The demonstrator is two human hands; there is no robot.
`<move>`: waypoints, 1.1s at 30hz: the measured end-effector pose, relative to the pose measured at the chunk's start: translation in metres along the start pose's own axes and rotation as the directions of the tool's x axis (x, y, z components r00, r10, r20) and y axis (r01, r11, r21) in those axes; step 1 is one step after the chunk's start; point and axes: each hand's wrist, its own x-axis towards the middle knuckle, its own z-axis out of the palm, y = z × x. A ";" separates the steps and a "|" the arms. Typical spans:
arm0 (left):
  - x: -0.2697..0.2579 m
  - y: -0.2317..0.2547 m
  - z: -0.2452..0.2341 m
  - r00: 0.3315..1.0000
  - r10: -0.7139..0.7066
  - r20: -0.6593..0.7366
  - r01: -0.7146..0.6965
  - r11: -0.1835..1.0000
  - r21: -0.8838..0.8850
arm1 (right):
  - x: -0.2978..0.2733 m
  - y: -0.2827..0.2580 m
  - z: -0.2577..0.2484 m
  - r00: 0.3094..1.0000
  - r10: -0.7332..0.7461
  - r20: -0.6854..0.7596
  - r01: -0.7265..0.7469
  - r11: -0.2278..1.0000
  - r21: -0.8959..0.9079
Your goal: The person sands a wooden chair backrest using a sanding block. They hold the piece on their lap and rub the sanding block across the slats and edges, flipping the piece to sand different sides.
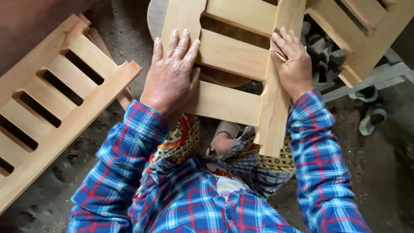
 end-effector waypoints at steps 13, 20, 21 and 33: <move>0.008 -0.013 -0.013 0.998 0.055 0.022 -0.053 0.996 -0.067 | -0.182 -0.108 -0.026 0.985 0.060 0.163 -0.069 0.996 0.049; 0.011 -0.012 -0.019 0.998 0.039 0.055 -0.033 0.995 -0.095 | -0.039 -0.017 -0.018 0.994 -0.113 0.008 0.113 0.994 0.014; 0.011 -0.012 -0.020 0.997 0.045 0.062 -0.040 0.996 -0.080 | -0.016 -0.006 -0.022 0.998 -0.034 0.053 0.034 0.999 0.007; 0.014 -0.009 -0.015 0.997 0.021 0.072 -0.017 0.999 -0.047 | 0.054 0.058 -0.012 0.997 0.080 0.008 -0.080 0.997 0.018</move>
